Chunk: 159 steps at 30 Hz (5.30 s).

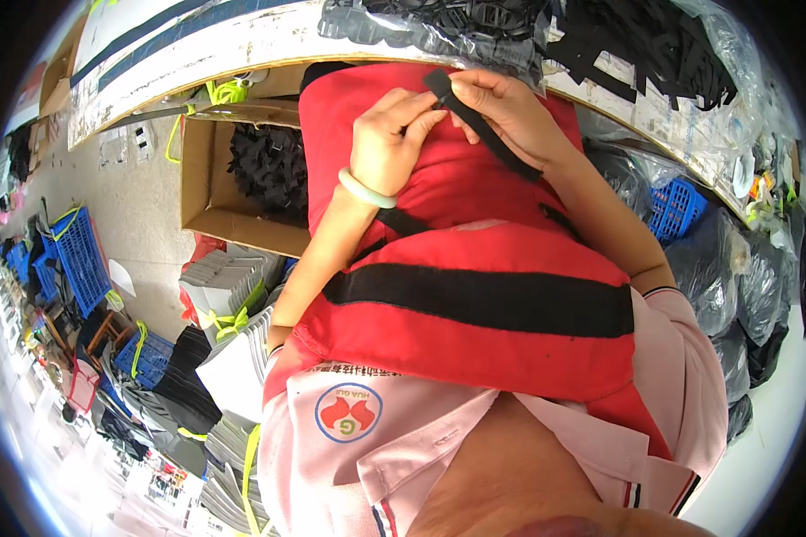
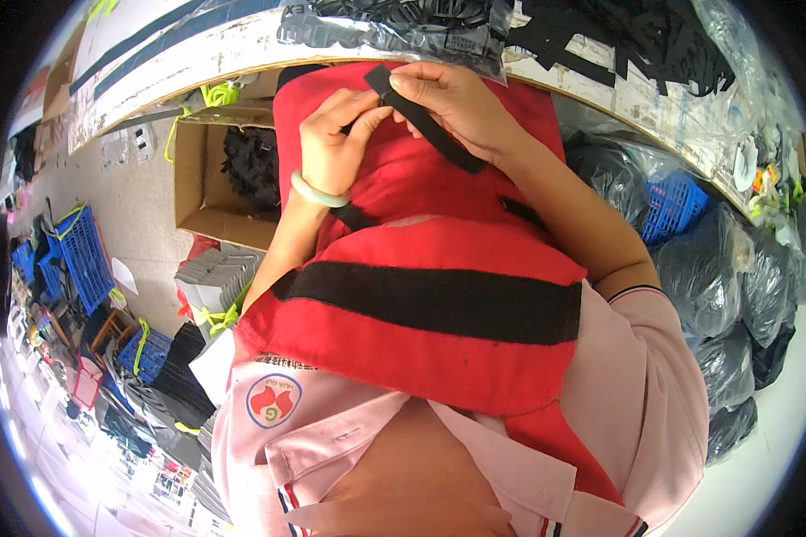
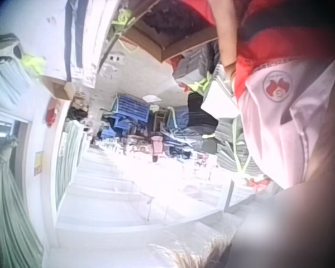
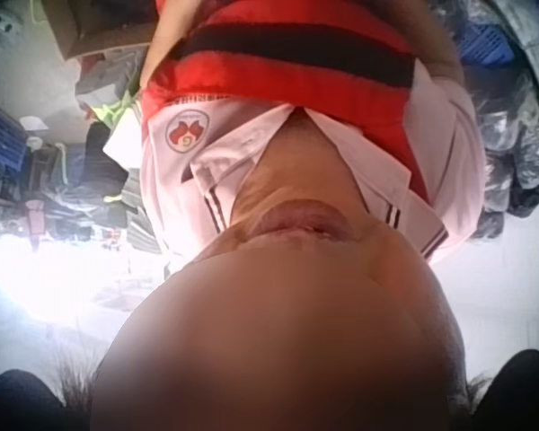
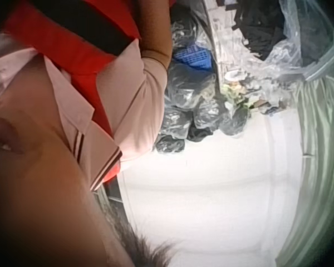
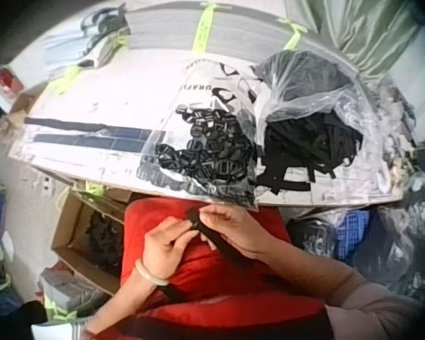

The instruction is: Manually attaching plastic buckles to black nylon straps on a workbench.

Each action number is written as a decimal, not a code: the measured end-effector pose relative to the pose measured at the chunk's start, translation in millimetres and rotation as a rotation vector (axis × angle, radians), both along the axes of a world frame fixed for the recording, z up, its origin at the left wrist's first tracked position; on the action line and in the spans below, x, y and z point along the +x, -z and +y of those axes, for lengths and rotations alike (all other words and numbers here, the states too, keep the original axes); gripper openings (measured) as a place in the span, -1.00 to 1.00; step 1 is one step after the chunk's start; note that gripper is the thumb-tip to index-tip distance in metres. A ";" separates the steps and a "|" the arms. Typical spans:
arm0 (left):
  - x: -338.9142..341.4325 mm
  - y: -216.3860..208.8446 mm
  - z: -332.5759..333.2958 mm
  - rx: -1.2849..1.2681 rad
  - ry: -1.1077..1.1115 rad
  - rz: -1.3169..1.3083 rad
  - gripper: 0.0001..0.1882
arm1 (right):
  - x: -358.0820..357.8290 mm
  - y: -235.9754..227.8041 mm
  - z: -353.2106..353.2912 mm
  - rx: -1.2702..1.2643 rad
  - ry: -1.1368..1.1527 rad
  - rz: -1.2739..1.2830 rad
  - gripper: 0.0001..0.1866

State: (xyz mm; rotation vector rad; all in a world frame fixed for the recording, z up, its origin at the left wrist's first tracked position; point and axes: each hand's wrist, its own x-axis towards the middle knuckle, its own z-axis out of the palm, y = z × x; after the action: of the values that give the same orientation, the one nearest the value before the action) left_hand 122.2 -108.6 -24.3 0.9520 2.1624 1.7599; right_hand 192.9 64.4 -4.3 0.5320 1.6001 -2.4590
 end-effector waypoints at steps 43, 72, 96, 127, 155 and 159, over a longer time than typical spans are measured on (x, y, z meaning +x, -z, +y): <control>19.3 -22.3 -20.5 0.239 -0.011 -0.328 -0.81 | 1.5 -3.2 -9.4 0.346 -0.088 0.124 -0.82; 1.1 1.5 -49.7 0.123 0.050 -0.969 -0.86 | 25.3 21.1 152.9 1.630 0.195 0.283 -0.87; 13.8 29.0 -39.4 0.319 0.087 -1.128 -0.98 | 2.2 19.7 172.9 1.551 -0.037 0.219 -0.77; 23.9 2.5 -24.5 0.024 -0.084 -0.848 -0.87 | 5.3 -53.4 78.3 0.953 -0.021 0.091 -0.81; 22.9 15.9 -24.5 -0.082 -0.062 0.250 -0.90 | 10.5 19.6 -19.9 -0.073 -0.108 -0.022 -0.72; 18.4 14.1 -29.6 0.271 -0.033 -0.791 -0.84 | 6.6 8.6 -21.6 -0.050 -0.109 -0.077 -0.75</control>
State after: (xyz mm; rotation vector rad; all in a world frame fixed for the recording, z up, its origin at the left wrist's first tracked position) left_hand 140.6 -138.2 -38.5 0.1749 1.4655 2.0112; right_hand 199.4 42.8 -12.9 0.5115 1.4937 -2.3627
